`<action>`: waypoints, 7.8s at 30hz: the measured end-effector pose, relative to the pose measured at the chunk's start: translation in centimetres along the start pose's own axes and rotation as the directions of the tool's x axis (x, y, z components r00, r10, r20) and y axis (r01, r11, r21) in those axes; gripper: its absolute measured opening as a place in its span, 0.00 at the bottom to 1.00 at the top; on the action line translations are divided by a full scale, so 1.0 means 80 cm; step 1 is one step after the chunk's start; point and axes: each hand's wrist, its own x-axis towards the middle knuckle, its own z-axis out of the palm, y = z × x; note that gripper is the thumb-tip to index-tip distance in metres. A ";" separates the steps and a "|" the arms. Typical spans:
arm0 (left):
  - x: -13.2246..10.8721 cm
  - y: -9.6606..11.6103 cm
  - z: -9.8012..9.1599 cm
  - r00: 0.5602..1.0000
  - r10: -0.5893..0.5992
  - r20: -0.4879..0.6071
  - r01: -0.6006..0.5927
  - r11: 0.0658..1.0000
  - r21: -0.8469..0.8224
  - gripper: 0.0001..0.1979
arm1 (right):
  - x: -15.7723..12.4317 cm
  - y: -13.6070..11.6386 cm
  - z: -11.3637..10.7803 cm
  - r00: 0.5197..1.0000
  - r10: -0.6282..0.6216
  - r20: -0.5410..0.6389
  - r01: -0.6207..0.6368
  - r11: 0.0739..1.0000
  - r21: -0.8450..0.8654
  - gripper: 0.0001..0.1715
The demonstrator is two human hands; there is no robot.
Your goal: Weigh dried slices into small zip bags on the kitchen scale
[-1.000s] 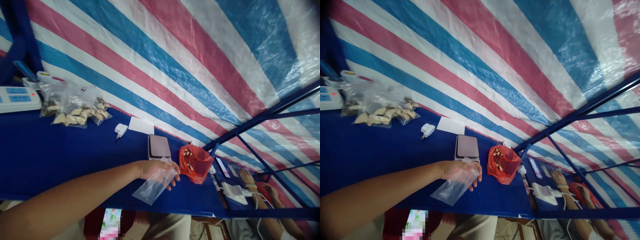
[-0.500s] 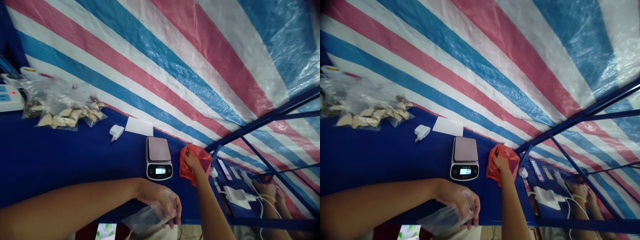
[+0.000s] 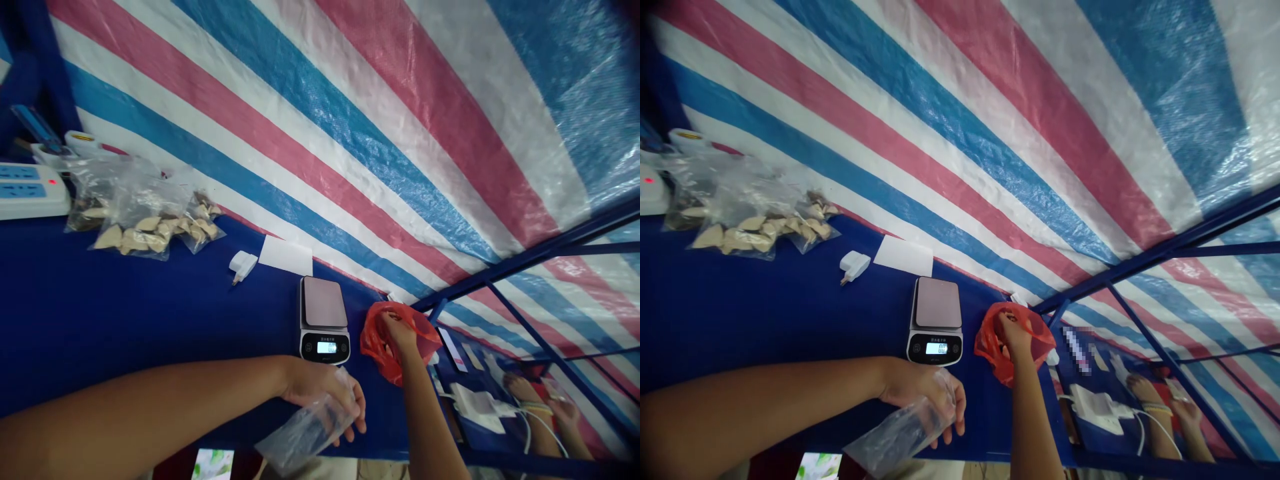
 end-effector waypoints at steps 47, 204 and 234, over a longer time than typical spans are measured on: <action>-0.057 0.088 -0.035 0.919 0.371 -0.132 -0.336 0.914 0.226 0.32 | -0.093 -0.228 -0.039 0.075 -0.576 0.814 0.510 0.723 0.465 0.16; -0.089 0.113 -0.124 0.103 0.820 -0.564 0.283 0.519 0.806 0.14 | -0.021 0.116 -0.112 0.933 -0.084 0.350 0.240 0.870 -0.430 0.24; -0.191 0.014 0.122 0.335 0.772 -0.540 0.157 0.520 0.840 0.20 | -0.036 0.107 -0.030 0.975 -0.222 -0.035 0.193 0.909 -0.369 0.27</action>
